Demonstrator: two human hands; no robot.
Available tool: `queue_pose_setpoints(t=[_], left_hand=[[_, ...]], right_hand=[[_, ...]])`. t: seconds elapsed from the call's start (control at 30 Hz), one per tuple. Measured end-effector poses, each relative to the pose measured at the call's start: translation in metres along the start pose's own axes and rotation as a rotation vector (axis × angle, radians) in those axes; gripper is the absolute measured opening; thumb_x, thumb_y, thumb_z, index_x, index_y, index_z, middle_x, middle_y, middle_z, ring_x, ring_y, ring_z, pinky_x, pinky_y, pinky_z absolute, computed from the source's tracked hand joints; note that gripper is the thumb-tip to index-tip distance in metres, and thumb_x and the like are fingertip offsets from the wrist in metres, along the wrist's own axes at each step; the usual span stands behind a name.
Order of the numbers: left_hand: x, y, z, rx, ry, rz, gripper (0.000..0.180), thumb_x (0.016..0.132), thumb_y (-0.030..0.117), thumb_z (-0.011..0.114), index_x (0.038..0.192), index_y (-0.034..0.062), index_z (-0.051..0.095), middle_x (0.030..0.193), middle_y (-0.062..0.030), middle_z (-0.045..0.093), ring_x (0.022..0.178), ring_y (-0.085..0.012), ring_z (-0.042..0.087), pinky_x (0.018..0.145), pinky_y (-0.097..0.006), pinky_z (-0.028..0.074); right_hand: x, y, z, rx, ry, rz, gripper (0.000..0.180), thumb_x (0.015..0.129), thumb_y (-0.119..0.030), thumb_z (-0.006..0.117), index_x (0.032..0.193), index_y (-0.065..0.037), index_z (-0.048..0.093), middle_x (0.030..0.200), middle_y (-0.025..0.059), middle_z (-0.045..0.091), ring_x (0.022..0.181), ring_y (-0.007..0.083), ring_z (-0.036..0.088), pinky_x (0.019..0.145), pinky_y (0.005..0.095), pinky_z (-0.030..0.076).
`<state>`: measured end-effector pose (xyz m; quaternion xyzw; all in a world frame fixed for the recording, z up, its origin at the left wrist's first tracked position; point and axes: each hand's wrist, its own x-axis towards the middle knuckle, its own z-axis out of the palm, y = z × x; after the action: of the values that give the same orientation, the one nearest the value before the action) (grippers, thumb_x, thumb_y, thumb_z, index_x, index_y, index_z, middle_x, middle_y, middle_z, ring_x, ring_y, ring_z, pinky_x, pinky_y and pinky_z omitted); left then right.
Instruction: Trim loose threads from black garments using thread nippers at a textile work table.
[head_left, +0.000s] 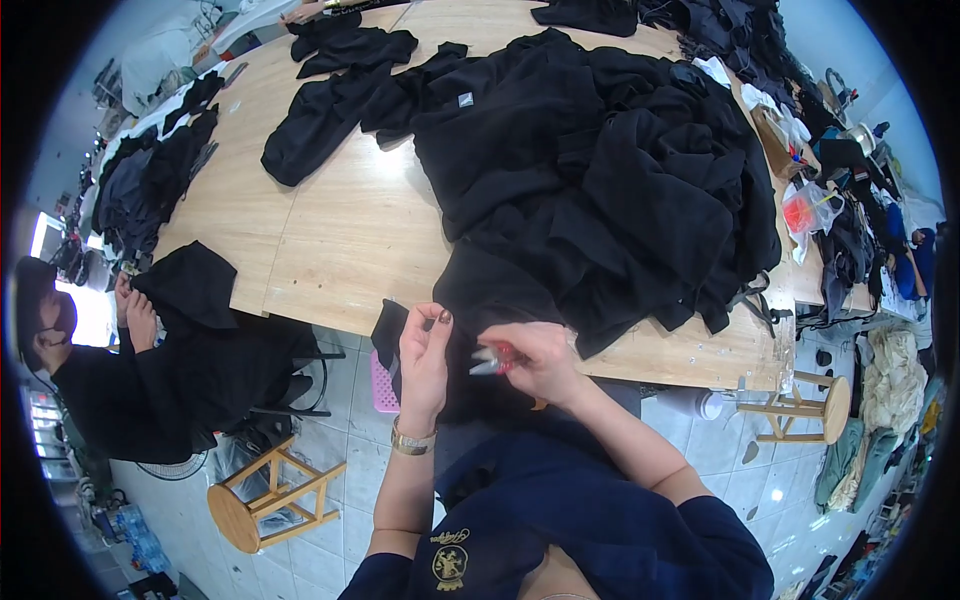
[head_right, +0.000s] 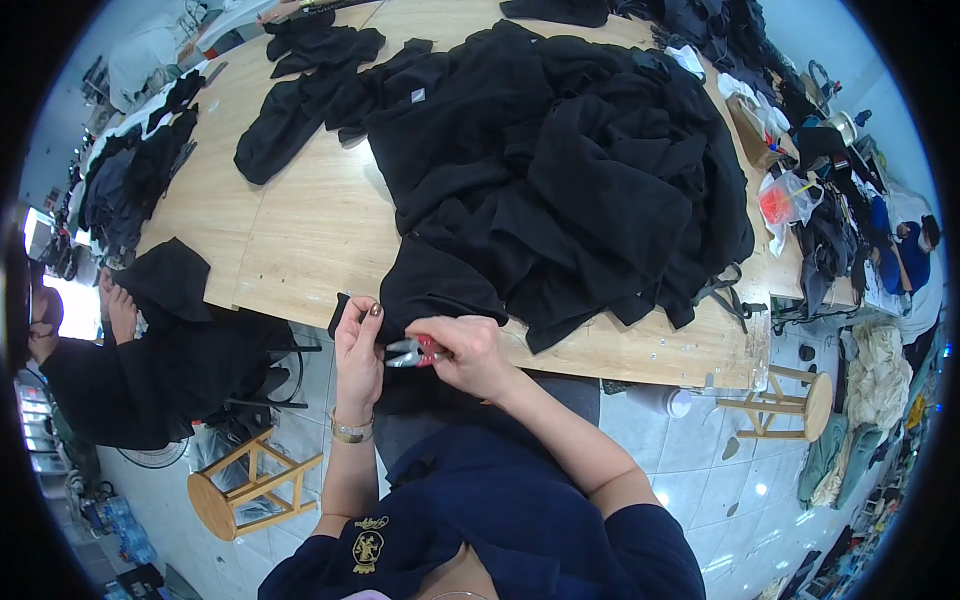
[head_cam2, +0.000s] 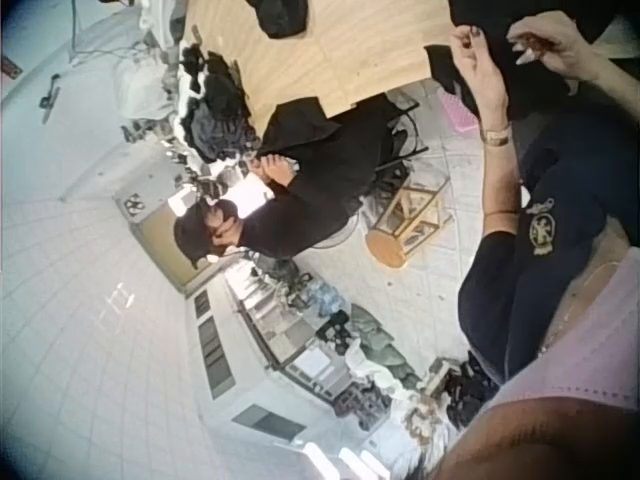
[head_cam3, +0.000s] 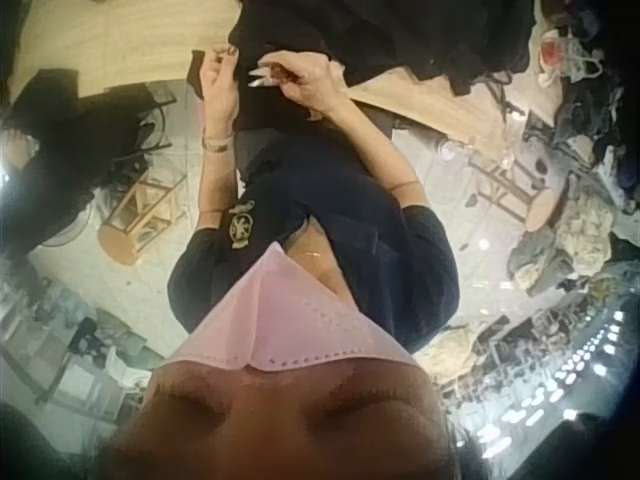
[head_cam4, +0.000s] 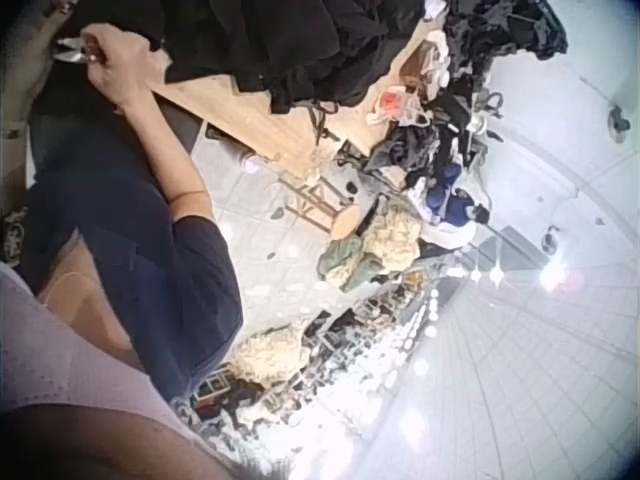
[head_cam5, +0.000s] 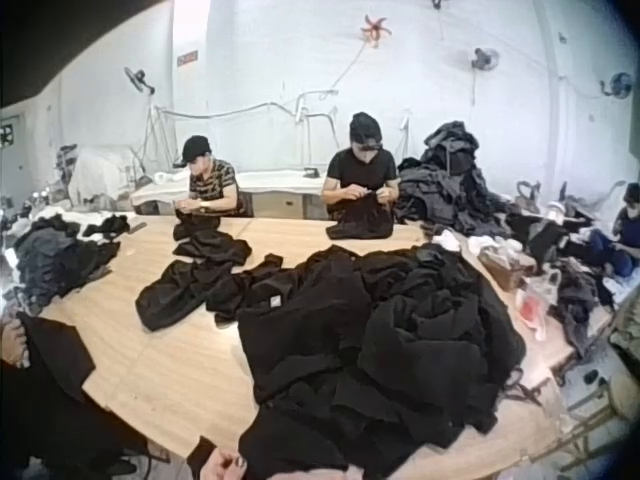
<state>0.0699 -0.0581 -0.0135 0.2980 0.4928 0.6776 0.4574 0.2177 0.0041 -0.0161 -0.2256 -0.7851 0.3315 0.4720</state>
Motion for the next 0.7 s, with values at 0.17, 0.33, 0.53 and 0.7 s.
queue_pose_setpoints(t=[0.17, 0.33, 0.53, 0.7], left_hand=[[0.004, 0.004, -0.003, 0.009, 0.058, -0.006, 0.003, 0.094, 0.01, 0.054, 0.093, 0.0092, 0.051, 0.078, 0.009, 0.045, 0.063, 0.0044, 0.037, 0.048, -0.011, 0.026], [0.004, 0.006, -0.006, -0.048, 0.048, -0.036, 0.003, 0.094, 0.009, 0.053, 0.095, 0.0067, 0.051, 0.081, 0.0063, 0.047, 0.069, 0.0017, 0.04, 0.057, -0.014, 0.031], [0.004, 0.008, -0.004, -0.069, 0.038, -0.041, 0.004, 0.094, 0.007, 0.053, 0.097, 0.0051, 0.051, 0.082, 0.0047, 0.048, 0.072, 0.0, 0.04, 0.063, -0.016, 0.032], [0.003, 0.011, -0.003, -0.072, 0.034, -0.07, 0.004, 0.094, 0.008, 0.053, 0.097, 0.0052, 0.051, 0.082, 0.0049, 0.048, 0.072, 0.0002, 0.04, 0.063, -0.016, 0.033]], right_hand=[[-0.015, -0.002, -0.006, 0.031, -0.179, 0.017, 0.023, 0.064, -0.004, 0.073, 0.084, -0.005, 0.062, 0.061, 0.0045, 0.059, 0.05, 0.0145, 0.058, 0.046, 0.0254, 0.043], [-0.01, 0.005, -0.012, -0.099, -0.095, 0.296, 0.033, 0.075, -0.029, 0.076, 0.074, -0.003, 0.055, 0.057, 0.0078, 0.054, 0.045, 0.0182, 0.051, 0.044, 0.0289, 0.04], [-0.004, 0.007, -0.018, -0.275, -0.144, 0.191, 0.026, 0.076, -0.023, 0.074, 0.073, -0.004, 0.058, 0.058, 0.0095, 0.056, 0.048, 0.023, 0.055, 0.047, 0.0304, 0.043], [-0.002, 0.006, -0.018, -0.333, -0.142, 0.14, 0.026, 0.075, -0.026, 0.074, 0.071, -0.005, 0.058, 0.058, 0.0086, 0.057, 0.048, 0.0235, 0.056, 0.047, 0.031, 0.043]])
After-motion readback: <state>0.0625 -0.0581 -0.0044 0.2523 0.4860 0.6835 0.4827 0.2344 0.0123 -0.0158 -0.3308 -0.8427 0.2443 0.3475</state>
